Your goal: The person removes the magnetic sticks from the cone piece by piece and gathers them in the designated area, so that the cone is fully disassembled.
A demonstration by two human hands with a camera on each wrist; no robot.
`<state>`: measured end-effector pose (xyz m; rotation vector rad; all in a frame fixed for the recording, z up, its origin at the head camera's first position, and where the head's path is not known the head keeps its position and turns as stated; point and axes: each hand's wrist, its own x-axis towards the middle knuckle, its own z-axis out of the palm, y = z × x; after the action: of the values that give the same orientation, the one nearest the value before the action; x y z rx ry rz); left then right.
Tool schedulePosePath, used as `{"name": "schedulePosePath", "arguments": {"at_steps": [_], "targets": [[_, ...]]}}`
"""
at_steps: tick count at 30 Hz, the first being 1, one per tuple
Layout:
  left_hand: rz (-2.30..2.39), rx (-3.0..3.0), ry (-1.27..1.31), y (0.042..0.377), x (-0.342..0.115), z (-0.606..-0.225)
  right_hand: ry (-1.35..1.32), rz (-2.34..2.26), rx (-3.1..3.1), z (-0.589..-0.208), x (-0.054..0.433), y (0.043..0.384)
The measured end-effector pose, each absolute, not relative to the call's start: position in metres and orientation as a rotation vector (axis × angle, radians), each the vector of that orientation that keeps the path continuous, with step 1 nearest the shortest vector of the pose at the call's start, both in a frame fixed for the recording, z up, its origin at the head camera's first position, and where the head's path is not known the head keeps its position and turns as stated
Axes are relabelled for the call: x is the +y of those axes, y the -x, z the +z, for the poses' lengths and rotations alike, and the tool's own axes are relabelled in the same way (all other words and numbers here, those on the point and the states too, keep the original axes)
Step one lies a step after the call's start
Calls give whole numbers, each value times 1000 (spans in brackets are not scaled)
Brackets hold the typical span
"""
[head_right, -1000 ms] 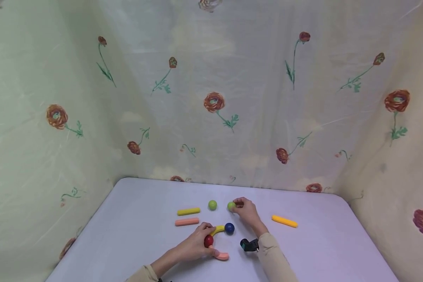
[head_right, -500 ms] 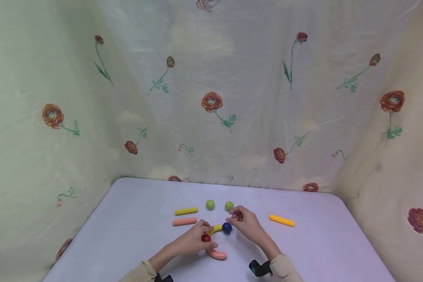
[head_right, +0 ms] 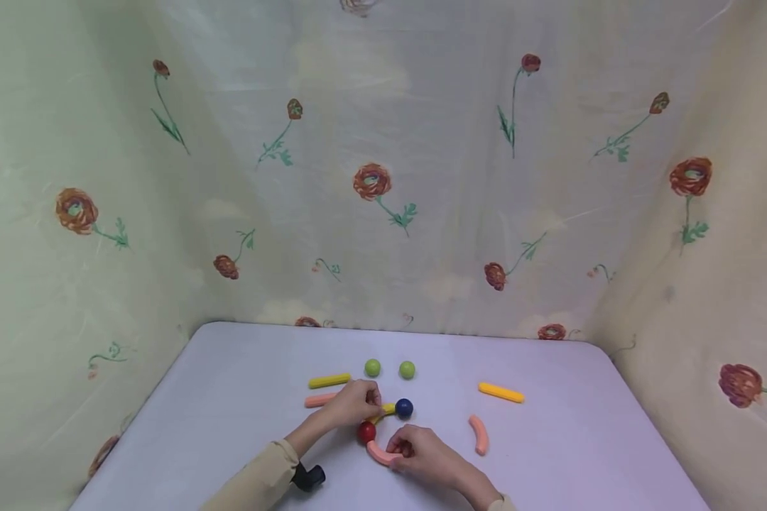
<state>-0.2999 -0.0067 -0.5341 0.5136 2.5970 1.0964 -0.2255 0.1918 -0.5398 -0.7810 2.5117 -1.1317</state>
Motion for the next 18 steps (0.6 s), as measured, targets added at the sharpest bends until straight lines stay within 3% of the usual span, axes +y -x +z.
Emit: {"name": "schedulePosePath", "arguments": {"at_steps": [9, 18], "targets": [[1076, 2572, -547, 275, -18, -536, 753, -954, 2624, -532, 210, 232], [1020, 2591, -488, 236, -2, -532, 745, -889, 2749, -532, 215, 256]]}}
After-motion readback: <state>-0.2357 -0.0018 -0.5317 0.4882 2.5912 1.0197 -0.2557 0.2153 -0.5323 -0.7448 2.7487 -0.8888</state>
